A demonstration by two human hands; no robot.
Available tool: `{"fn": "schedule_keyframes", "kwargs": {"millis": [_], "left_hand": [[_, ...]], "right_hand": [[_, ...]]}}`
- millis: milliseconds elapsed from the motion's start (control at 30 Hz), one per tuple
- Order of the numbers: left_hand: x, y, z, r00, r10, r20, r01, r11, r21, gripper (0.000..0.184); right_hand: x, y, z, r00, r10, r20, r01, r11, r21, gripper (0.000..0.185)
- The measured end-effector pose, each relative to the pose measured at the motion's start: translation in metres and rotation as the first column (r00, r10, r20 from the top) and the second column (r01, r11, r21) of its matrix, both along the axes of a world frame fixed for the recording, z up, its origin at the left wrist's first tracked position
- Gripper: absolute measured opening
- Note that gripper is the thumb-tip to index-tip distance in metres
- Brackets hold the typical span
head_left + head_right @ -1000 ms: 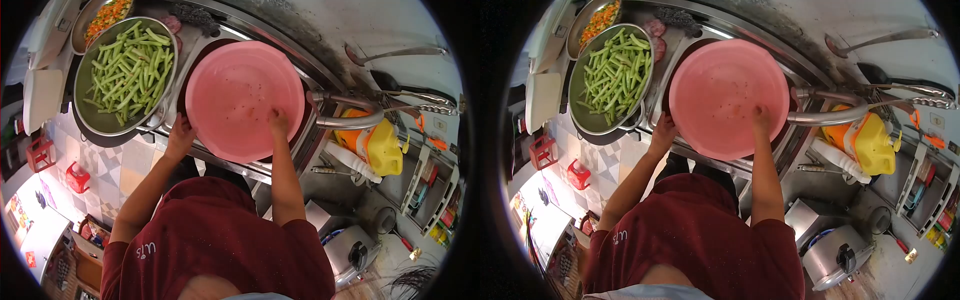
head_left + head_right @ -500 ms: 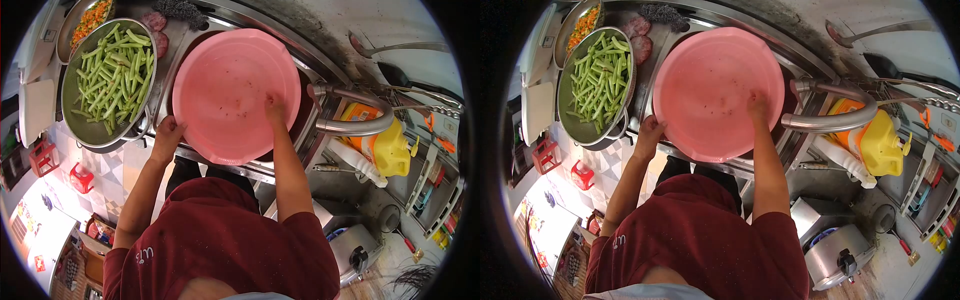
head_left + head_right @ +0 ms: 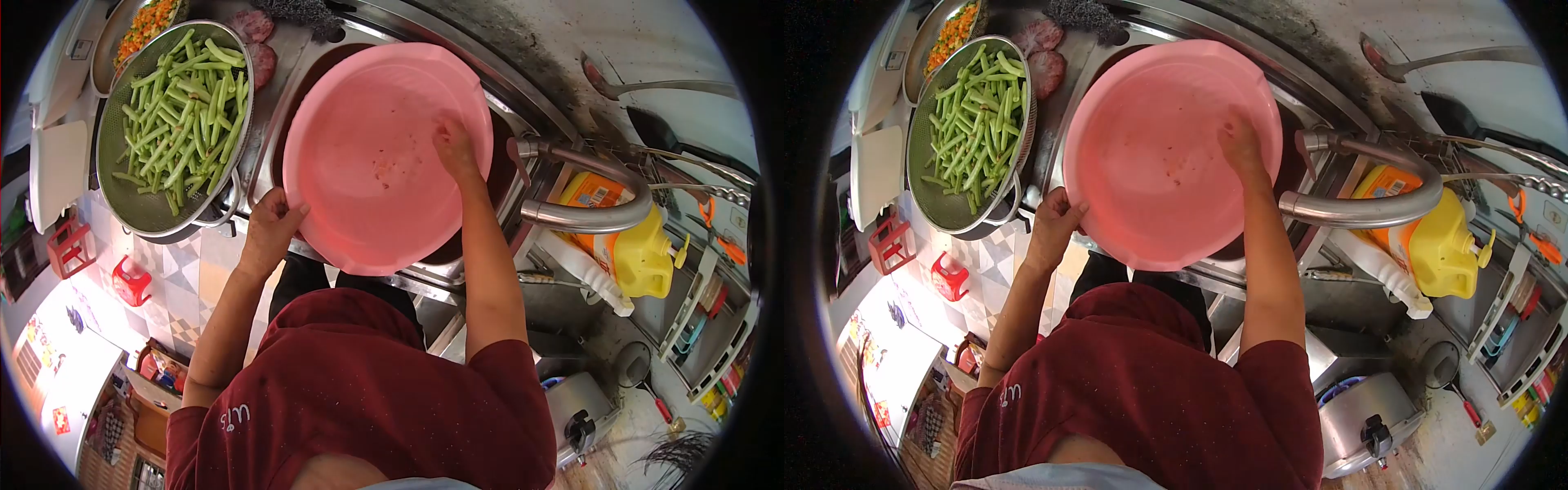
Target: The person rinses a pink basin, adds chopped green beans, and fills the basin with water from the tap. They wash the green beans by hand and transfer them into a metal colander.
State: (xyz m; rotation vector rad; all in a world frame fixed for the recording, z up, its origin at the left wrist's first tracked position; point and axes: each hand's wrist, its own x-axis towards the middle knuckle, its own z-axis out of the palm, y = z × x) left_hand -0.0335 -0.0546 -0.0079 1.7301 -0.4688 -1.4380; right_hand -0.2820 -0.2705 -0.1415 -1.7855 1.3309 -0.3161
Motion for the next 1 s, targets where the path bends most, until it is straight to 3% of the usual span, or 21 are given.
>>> {"fn": "schedule_keyframes", "kwargs": {"millis": [67,133,167,233,467,567,633,667,733,867,967,1000], "left_hand": [[0.0,0.0,0.002,1.0,-0.003,0.0,0.003,1.0,0.0,0.013],[0.0,0.001,0.004,1.0,-0.005,-0.002,0.005,1.0,0.0,0.013],[0.0,0.0,0.006,1.0,-0.021,-0.001,0.021,1.0,-0.01,0.013],[-0.001,0.0,0.009,0.999,-0.035,0.002,0.035,0.999,-0.015,0.013],[-0.002,0.002,0.015,0.999,-0.041,-0.032,0.041,0.999,-0.006,0.015],[-0.001,0.003,0.014,0.999,-0.04,-0.035,0.039,0.999,-0.016,0.015],[-0.001,0.004,0.014,0.998,-0.048,-0.033,0.047,0.999,-0.02,0.014],[-0.001,0.004,0.014,0.998,-0.045,-0.036,0.044,0.999,-0.027,0.014],[-0.002,0.004,0.014,0.998,-0.043,-0.04,0.041,0.999,-0.033,0.014],[-0.002,0.003,0.015,0.998,-0.043,-0.039,0.041,0.999,-0.029,0.012],[-0.003,0.002,0.015,0.998,-0.043,-0.035,0.042,0.999,-0.028,0.01],[-0.003,0.003,0.015,0.999,-0.045,-0.024,0.045,0.999,-0.026,0.01]], "right_hand": [[0.012,-0.003,0.0,1.0,0.026,-0.004,-0.026,1.0,-0.002,0.034],[0.023,-0.007,-0.004,0.98,0.178,0.092,-0.161,0.973,-0.166,0.04],[0.028,-0.008,-0.005,0.979,0.18,0.093,-0.163,0.973,-0.164,0.04],[0.041,-0.012,0.002,0.953,0.301,-0.007,-0.299,0.943,-0.145,0.042],[0.049,-0.006,-0.022,0.924,0.341,-0.175,-0.359,0.929,-0.084,0.041],[0.037,-0.001,-0.042,0.85,0.415,-0.324,-0.468,0.878,-0.103,0.032],[0.027,0.005,-0.073,0.905,0.341,-0.254,-0.423,0.789,-0.446,0.024],[0.024,0.007,-0.08,0.905,0.342,-0.253,-0.423,0.79,-0.444,0.024],[0.02,0.014,-0.083,0.858,0.394,-0.328,-0.456,0.88,-0.135,0.024],[0.019,0.038,-0.098,0.855,0.353,-0.381,-0.456,0.861,-0.226,0.026],[0.026,0.06,-0.091,0.943,0.185,-0.277,-0.228,0.965,-0.133,0.027],[0.029,0.066,-0.092,0.91,0.171,-0.379,-0.249,0.954,-0.169,0.027]]}}
